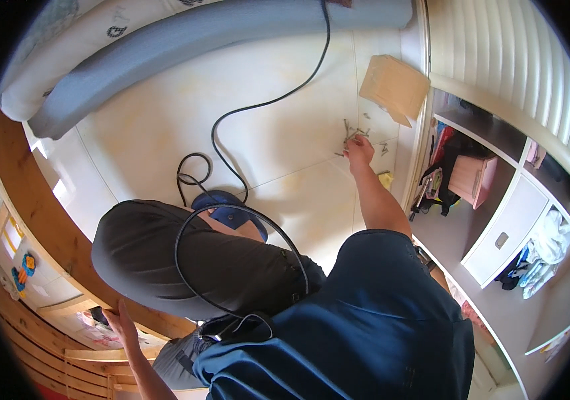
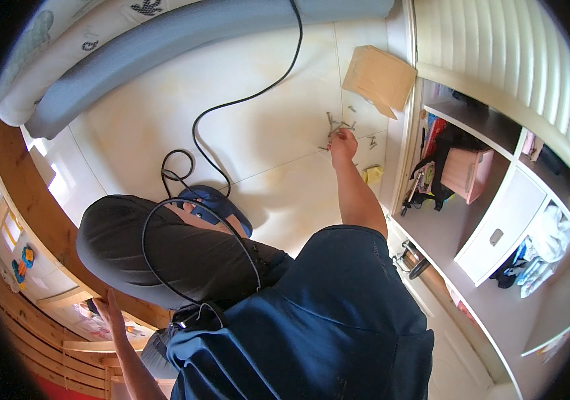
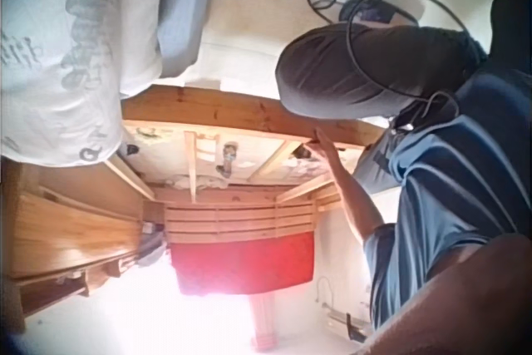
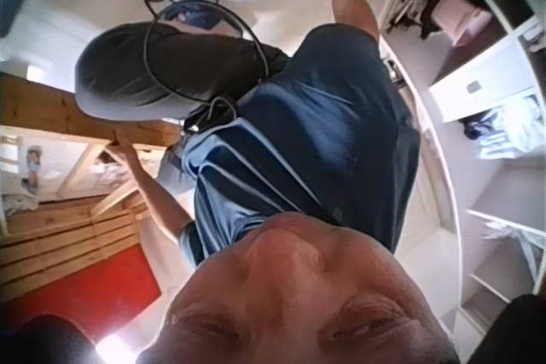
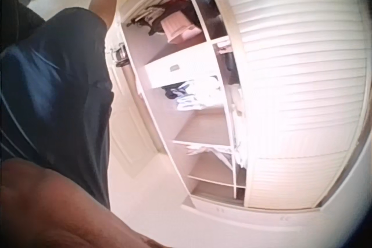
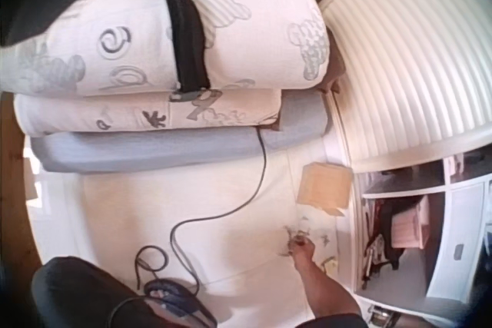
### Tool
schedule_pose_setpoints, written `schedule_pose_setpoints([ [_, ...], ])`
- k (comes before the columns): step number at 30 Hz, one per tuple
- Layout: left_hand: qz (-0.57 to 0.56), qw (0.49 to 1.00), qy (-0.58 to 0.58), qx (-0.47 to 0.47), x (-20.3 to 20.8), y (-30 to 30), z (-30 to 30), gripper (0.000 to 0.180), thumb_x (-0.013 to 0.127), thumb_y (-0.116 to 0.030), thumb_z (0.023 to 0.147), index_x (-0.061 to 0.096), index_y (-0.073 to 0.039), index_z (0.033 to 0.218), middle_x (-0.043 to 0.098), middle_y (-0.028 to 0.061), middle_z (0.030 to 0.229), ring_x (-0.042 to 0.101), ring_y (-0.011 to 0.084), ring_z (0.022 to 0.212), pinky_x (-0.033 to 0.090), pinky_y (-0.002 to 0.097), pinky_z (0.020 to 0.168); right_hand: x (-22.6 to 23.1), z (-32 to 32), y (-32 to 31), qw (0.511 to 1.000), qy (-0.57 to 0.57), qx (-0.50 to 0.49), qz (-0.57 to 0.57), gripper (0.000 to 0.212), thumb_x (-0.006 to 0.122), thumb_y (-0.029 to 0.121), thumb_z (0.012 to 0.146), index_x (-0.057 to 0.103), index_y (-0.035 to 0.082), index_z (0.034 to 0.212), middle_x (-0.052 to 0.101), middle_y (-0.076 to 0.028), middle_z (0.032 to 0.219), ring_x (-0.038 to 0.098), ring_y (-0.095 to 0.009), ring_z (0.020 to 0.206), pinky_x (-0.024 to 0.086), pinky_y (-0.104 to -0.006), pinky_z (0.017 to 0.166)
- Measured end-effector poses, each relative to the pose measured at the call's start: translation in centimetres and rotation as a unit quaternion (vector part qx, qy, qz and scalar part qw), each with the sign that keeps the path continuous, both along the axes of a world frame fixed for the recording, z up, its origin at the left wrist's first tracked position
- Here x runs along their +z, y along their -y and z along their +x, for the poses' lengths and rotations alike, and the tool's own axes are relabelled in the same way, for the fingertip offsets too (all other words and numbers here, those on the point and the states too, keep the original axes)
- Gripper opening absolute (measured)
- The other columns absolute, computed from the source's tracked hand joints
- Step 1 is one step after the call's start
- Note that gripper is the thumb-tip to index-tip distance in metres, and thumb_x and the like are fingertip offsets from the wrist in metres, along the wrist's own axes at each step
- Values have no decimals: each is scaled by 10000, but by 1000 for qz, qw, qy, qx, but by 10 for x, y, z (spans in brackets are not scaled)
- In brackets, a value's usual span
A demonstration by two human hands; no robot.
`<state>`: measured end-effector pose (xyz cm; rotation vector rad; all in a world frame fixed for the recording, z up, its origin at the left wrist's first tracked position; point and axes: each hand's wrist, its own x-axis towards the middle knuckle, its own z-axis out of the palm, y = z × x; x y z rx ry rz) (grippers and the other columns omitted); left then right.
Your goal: The user is using a drill and pliers to repair or modify a wooden bed frame, removing small metal pieces.
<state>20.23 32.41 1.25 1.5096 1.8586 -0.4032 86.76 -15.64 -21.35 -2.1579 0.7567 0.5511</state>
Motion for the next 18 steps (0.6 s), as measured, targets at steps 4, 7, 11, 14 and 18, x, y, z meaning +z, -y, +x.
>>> schedule_pose_setpoints([
  [4,4,999,-25,-20,6,1,13,616,637,-423,1041,447,26,1417,609,292,1332,623,410,1170,496,506,1005,5,4,-6,998,30,-17,-50,267,728,19,938,676,47,1198,688,-51,1034,680,-171,859,634,-362,663],
  [7,10,999,-18,-30,7,-1,7,623,626,-434,1043,439,27,1418,616,310,1320,628,432,1154,496,516,995,9,6,-12,998,24,-39,-40,204,726,29,944,679,48,1142,698,-50,982,684,-171,810,625,-358,642],
  [11,11,999,-18,-43,5,-1,6,618,618,-431,1049,433,26,1422,614,314,1327,631,433,1158,499,518,991,18,8,-12,996,-4,-58,-69,156,715,56,962,678,63,1113,707,-49,947,682,-169,758,596,-345,614],
  [14,21,999,-18,-42,3,4,11,615,618,-425,1051,433,30,1421,615,317,1324,634,437,1156,500,519,991,22,3,-9,994,-15,-55,-89,142,730,81,953,688,76,1089,707,-47,934,686,-172,744,583,-342,614],
  [18,29,998,-33,-42,2,2,5,606,621,-409,1055,433,40,1416,616,319,1317,637,433,1149,501,515,988,26,-6,-11,994,-25,-56,-95,141,749,100,936,704,81,1068,707,-45,919,681,-179,722,573,-350,608],
])
